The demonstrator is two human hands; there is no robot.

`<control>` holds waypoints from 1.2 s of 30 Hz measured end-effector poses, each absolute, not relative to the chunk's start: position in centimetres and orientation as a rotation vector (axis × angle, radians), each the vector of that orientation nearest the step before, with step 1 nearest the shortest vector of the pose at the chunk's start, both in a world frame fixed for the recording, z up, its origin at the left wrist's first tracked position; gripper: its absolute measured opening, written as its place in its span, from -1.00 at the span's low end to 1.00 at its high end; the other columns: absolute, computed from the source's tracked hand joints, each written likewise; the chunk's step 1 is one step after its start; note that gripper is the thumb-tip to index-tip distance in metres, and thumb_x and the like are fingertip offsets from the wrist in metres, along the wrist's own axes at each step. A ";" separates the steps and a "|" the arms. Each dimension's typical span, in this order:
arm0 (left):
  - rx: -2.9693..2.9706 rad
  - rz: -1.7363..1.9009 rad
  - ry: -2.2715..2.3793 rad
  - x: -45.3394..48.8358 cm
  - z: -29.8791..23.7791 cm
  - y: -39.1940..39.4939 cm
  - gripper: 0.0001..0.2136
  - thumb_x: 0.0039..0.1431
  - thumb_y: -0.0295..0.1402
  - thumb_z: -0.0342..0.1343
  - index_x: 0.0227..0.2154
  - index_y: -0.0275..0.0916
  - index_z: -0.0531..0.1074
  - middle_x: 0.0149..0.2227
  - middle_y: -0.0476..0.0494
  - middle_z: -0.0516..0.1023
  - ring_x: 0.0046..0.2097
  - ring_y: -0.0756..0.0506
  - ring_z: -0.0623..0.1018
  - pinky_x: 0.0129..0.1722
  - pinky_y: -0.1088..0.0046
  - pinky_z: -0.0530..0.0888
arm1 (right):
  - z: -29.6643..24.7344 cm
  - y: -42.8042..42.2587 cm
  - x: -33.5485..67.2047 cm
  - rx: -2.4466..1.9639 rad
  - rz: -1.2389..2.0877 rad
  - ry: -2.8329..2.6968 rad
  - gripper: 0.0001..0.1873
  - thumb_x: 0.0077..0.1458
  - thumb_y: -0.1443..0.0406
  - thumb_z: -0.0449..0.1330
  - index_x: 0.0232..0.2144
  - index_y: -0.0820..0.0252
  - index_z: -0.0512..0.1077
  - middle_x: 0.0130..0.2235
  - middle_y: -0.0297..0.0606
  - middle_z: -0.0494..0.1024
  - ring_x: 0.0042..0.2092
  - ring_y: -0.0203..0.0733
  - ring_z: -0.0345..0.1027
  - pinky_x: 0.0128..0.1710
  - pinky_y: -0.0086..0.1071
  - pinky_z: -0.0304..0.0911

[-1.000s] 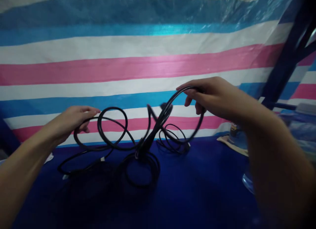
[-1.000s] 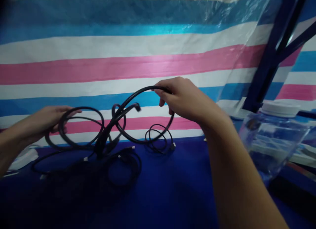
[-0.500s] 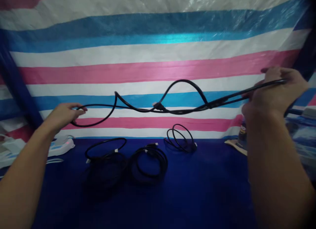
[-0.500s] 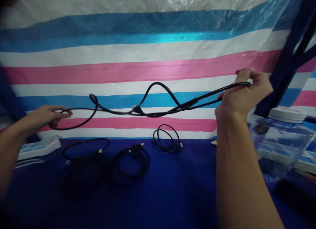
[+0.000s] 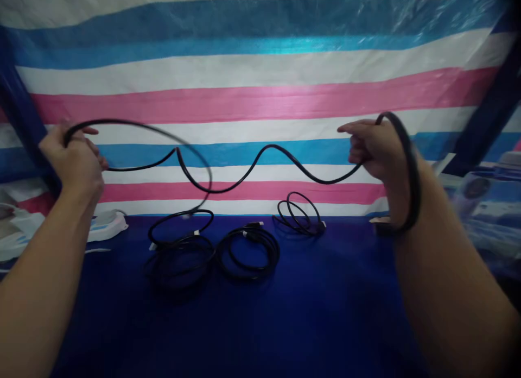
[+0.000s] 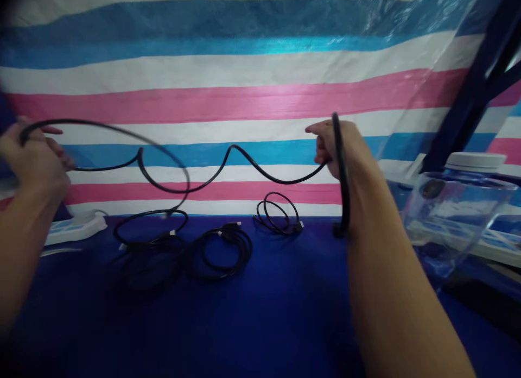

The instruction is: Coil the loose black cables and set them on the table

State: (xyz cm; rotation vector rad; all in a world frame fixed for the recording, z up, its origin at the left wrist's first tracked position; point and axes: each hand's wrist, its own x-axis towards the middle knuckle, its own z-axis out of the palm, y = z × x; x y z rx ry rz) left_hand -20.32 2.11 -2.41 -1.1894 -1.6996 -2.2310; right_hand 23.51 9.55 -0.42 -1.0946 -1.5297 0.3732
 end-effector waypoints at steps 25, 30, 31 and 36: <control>-2.719 -0.101 -1.586 -2.0 -15.5 -2.6 -0.70 0.28 -0.30 -0.27 -0.25 -0.29 0.36 -0.31 -0.22 0.50 -0.33 -0.18 0.52 -0.38 0.31 0.39 | 0.4 4.4 16.5 -1.290 0.146 -2.749 -0.46 0.11 0.11 0.10 0.12 0.13 0.27 0.02 -0.17 0.44 -0.05 -0.07 0.37 -0.15 -0.28 0.30; -2.577 -0.609 -1.709 -2.6 -5.0 -2.2 -0.65 0.24 -0.16 -0.15 -0.46 -0.23 0.43 -0.51 -0.05 0.46 -0.46 -0.02 0.41 -0.51 0.48 0.21 | 0.3 3.9 15.6 -0.947 0.257 -2.802 -0.59 0.19 0.08 0.00 -0.04 0.17 0.40 -0.07 -0.20 0.49 -0.10 -0.12 0.37 -0.16 -0.32 0.28; -2.508 -0.776 -1.686 -2.9 -2.4 -2.3 -0.67 0.20 -0.16 -0.09 -0.53 -0.24 0.42 -0.58 -0.02 0.39 -0.52 0.02 0.35 -0.55 0.50 0.16 | 0.2 3.8 15.5 -0.856 0.314 -2.746 -0.60 0.21 0.07 -0.03 -0.10 0.18 0.42 -0.08 -0.21 0.49 -0.09 -0.13 0.36 -0.13 -0.32 0.27; -1.887 -1.853 -1.473 -4.7 4.3 -3.3 -0.74 0.11 -0.24 0.07 -0.61 -0.25 0.36 -0.62 0.01 0.23 -0.62 0.10 0.15 -0.66 0.53 0.04 | -0.2 2.9 14.7 -0.473 0.826 -2.369 -0.56 0.20 0.10 0.03 0.09 0.09 0.19 -0.06 -0.18 0.46 -0.15 -0.18 0.41 -0.21 -0.32 0.38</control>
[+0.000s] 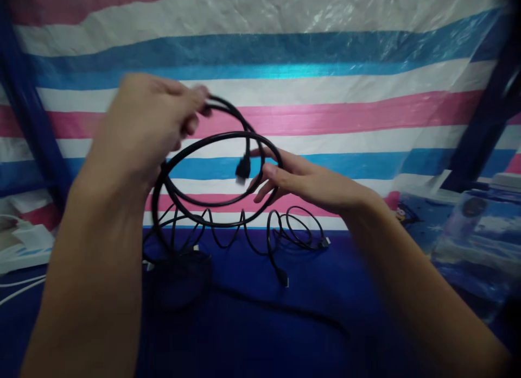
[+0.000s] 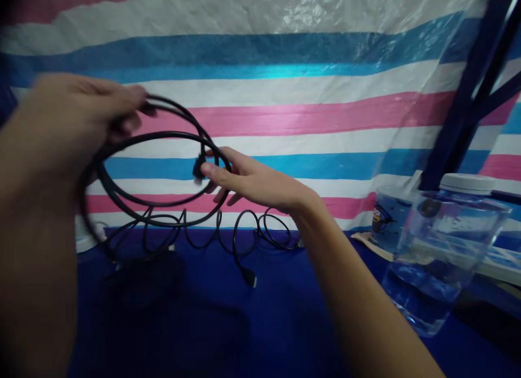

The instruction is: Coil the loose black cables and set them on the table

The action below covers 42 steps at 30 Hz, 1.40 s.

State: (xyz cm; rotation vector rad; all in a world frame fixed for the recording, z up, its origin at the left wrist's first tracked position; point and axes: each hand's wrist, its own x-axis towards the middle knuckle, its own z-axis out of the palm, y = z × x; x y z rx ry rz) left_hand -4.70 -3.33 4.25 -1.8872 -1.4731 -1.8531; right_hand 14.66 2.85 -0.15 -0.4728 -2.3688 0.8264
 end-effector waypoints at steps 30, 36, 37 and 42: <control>-2.836 -1.411 -1.369 0.0 0.8 -2.2 -0.53 0.02 -0.11 0.15 -0.03 -0.21 0.28 -0.37 -0.11 0.46 -0.42 -0.06 0.49 -0.50 0.50 0.35 | 0.4 2.5 15.2 -0.529 0.051 -2.301 -0.47 0.07 0.40 0.00 0.12 0.14 0.14 -0.18 -0.27 0.43 -0.27 -0.23 0.33 -0.32 -0.39 0.25; -3.053 -1.401 -1.119 -0.3 0.7 -1.2 -0.76 0.04 -0.40 0.04 -0.18 -0.25 0.31 -0.35 -0.13 0.45 -0.39 -0.05 0.49 -0.48 0.49 0.39 | 0.0 3.1 14.9 -0.563 0.270 -2.221 -0.35 0.02 0.33 0.14 0.17 0.13 0.06 -0.27 -0.28 0.46 -0.39 -0.28 0.35 -0.43 -0.43 0.25; -3.064 -1.372 -1.097 -0.4 0.7 -1.0 -0.80 0.03 -0.40 0.03 -0.24 -0.25 0.33 -0.34 -0.14 0.46 -0.36 -0.06 0.50 -0.49 0.49 0.39 | 0.0 3.2 14.8 -0.577 0.262 -2.208 -0.35 0.01 0.33 0.16 0.15 0.12 0.08 -0.31 -0.31 0.46 -0.41 -0.28 0.35 -0.44 -0.44 0.24; -3.059 -1.356 -1.197 -0.1 0.2 -0.3 -0.87 -0.03 -0.44 -0.01 -0.36 -0.26 0.34 -0.38 -0.15 0.48 -0.40 -0.07 0.52 -0.53 0.47 0.40 | 0.3 3.5 15.1 -0.696 0.133 -2.240 -0.24 -0.03 0.33 0.18 0.21 0.02 0.03 -0.28 -0.31 0.50 -0.31 -0.17 0.41 -0.35 -0.39 0.29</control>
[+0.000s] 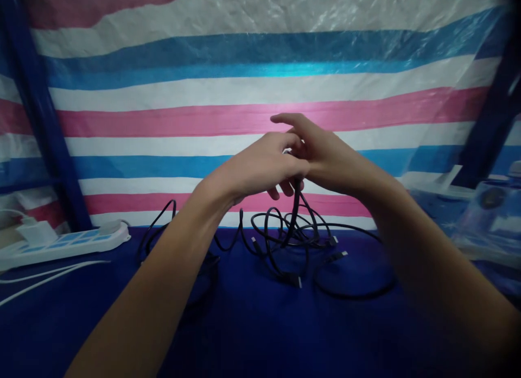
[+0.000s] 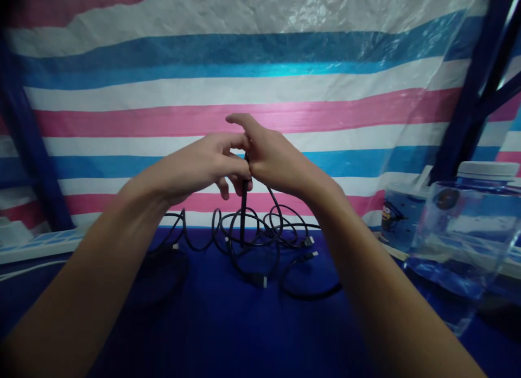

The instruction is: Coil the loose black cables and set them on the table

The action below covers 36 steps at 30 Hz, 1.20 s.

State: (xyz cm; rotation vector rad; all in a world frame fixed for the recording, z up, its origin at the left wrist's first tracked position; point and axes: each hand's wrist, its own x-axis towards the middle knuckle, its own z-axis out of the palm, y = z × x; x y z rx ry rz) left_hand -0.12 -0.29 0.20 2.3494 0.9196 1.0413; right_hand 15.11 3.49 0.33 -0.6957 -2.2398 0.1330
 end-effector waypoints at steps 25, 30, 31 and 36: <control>2.093 1.333 2.296 -5.9 -0.4 4.6 -0.76 0.07 -0.26 -0.05 -0.22 -0.23 0.35 -0.22 -0.36 0.44 -0.20 -0.33 0.47 -0.27 0.11 0.36 | -0.9 7.4 16.6 -1.200 0.180 -2.272 -0.22 -0.03 0.40 0.07 0.25 0.34 -0.05 -0.48 -0.25 0.48 -0.55 -0.26 0.32 -0.59 -0.43 0.20; 2.242 1.541 1.956 -2.0 0.0 2.1 -0.55 0.19 -0.05 -0.19 -0.13 -0.27 0.40 -0.14 -0.38 0.45 0.00 -0.41 0.39 -0.08 0.03 0.32 | 0.0 4.7 15.0 -0.580 -0.105 -1.821 -0.40 0.08 0.36 0.10 0.17 0.27 0.09 -0.44 -0.32 0.49 -0.56 -0.33 0.30 -0.51 -0.42 0.22; 2.139 1.580 1.638 -1.1 0.1 1.7 -0.52 0.18 0.01 -0.21 -0.17 -0.26 0.41 -0.24 -0.34 0.48 -0.05 -0.36 0.43 -0.11 0.10 0.36 | 0.0 4.2 14.8 -0.507 -0.170 -1.836 -0.43 0.10 0.36 0.10 0.16 0.26 0.11 -0.41 -0.31 0.51 -0.52 -0.32 0.33 -0.47 -0.42 0.23; 1.501 1.604 0.655 0.8 0.3 1.5 -0.70 0.17 -0.13 -0.02 -0.42 -0.30 0.36 -0.43 -0.18 0.45 -0.28 -0.13 0.50 -0.29 0.37 0.44 | 0.5 2.8 14.9 -0.400 -0.371 -2.102 -0.57 0.07 0.42 0.13 0.03 0.24 0.30 -0.21 -0.26 0.56 -0.16 -0.16 0.44 -0.25 -0.36 0.24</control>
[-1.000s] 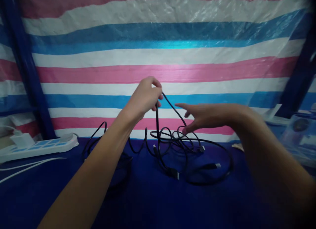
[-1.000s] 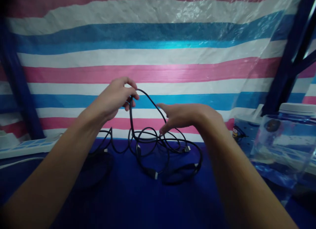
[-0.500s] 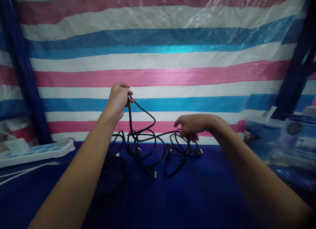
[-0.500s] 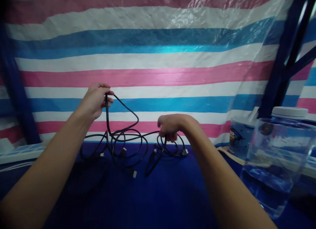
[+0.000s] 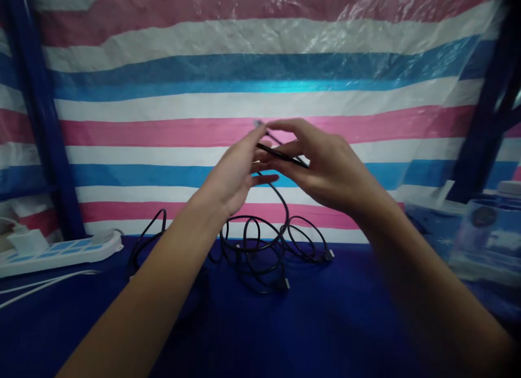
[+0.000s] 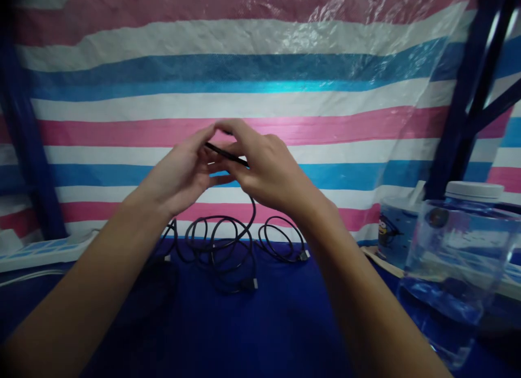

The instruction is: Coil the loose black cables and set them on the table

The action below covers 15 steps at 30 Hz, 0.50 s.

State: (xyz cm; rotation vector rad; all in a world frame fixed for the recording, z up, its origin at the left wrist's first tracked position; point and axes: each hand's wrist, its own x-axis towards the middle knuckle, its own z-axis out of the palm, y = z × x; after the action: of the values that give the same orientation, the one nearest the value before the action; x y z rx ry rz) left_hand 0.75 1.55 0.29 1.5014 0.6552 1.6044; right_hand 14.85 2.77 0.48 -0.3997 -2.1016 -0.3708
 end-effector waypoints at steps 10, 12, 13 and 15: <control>1.255 1.523 0.518 -1.6 0.0 3.5 -0.66 0.26 -0.32 -0.20 -0.65 -0.23 0.06 -0.77 0.17 -0.13 -0.77 0.13 -0.11 -0.75 0.59 0.05 | -2.3 8.3 15.1 -0.755 0.093 -2.126 -0.61 0.13 0.04 0.08 -0.35 0.29 0.41 -0.36 -0.20 0.48 -0.35 -0.23 0.33 -0.36 -0.34 0.18; 1.366 1.442 0.463 -1.3 0.1 2.9 -0.60 0.28 -0.21 -0.19 -0.67 -0.22 0.00 -0.78 0.16 -0.16 -0.77 0.13 -0.13 -0.76 0.59 -0.01 | -3.3 10.0 15.4 -0.814 0.218 -2.060 -0.45 -0.06 0.14 0.27 -0.04 0.28 0.31 -0.21 -0.13 0.47 -0.31 -0.19 0.34 -0.36 -0.33 0.22; 1.423 1.432 0.439 -1.2 0.2 2.6 -0.57 0.28 -0.17 -0.19 -0.68 -0.21 -0.03 -0.78 0.16 -0.17 -0.77 0.13 -0.13 -0.76 0.58 -0.01 | -3.6 10.6 15.5 -0.829 0.264 -2.037 -0.33 -0.09 0.20 0.28 0.06 0.29 0.21 -0.19 -0.10 0.46 -0.32 -0.18 0.35 -0.37 -0.32 0.24; 1.529 1.436 0.443 -1.1 0.5 2.0 -0.54 0.27 -0.12 -0.18 -0.69 -0.21 -0.06 -0.78 0.15 -0.19 -0.78 0.13 -0.12 -0.75 0.58 0.02 | -4.0 11.4 15.7 -0.823 0.331 -2.000 -0.35 0.01 0.26 0.18 0.13 0.32 0.11 -0.26 -0.11 0.48 -0.40 -0.21 0.36 -0.44 -0.33 0.27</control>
State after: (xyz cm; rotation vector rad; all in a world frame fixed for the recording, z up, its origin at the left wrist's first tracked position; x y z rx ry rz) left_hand -1.12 2.04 0.50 1.5286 0.4426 1.4356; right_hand 15.68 11.36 -3.96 -0.8229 -2.0000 0.3309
